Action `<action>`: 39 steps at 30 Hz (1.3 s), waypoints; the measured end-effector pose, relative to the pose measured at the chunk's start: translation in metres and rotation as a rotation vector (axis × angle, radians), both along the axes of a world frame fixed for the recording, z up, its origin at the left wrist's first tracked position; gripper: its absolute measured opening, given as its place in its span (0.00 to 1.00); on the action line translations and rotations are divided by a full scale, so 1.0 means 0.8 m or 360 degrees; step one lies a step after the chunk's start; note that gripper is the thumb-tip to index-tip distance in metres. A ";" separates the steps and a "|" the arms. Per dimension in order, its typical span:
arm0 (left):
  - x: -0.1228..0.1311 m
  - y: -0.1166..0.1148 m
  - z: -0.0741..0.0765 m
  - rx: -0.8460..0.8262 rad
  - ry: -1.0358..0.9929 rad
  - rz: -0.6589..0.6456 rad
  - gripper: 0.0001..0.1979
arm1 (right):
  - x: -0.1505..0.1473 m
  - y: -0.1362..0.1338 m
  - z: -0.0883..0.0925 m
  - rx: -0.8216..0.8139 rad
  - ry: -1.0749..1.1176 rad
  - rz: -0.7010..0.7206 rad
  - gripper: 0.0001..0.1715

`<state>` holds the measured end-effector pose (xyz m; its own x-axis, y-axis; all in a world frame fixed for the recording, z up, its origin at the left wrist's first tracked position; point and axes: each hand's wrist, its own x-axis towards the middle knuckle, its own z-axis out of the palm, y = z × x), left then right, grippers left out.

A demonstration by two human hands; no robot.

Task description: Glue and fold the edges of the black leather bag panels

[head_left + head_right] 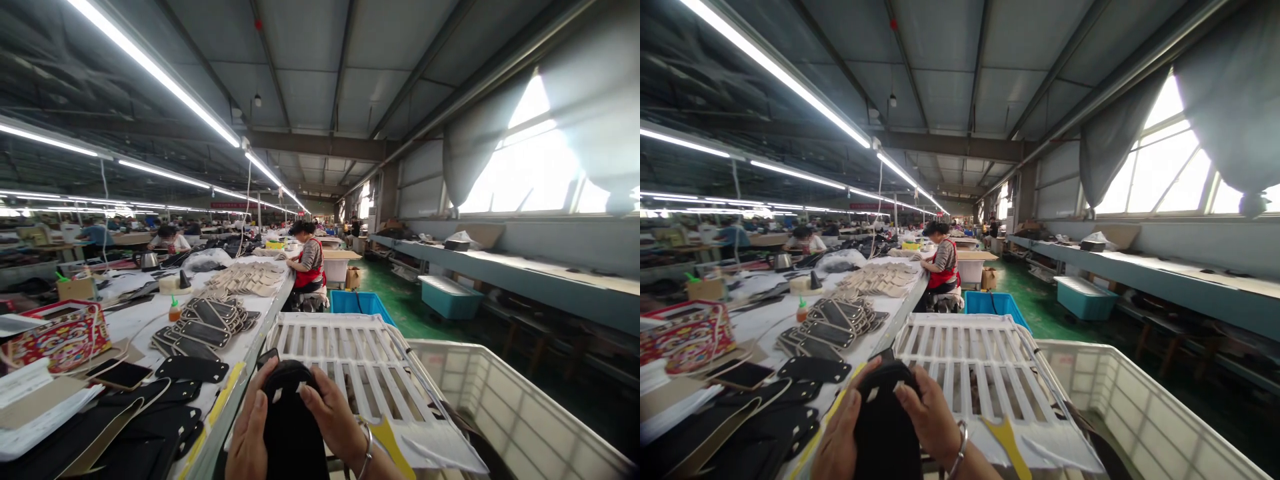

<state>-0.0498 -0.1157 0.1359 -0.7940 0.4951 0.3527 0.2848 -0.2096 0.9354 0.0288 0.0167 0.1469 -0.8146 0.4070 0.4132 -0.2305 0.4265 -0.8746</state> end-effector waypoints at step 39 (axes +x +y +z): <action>0.020 -0.058 -0.046 -0.0542 -0.0322 0.0236 0.32 | 0.060 -0.038 -0.013 0.0706 -0.0788 -0.0008 0.24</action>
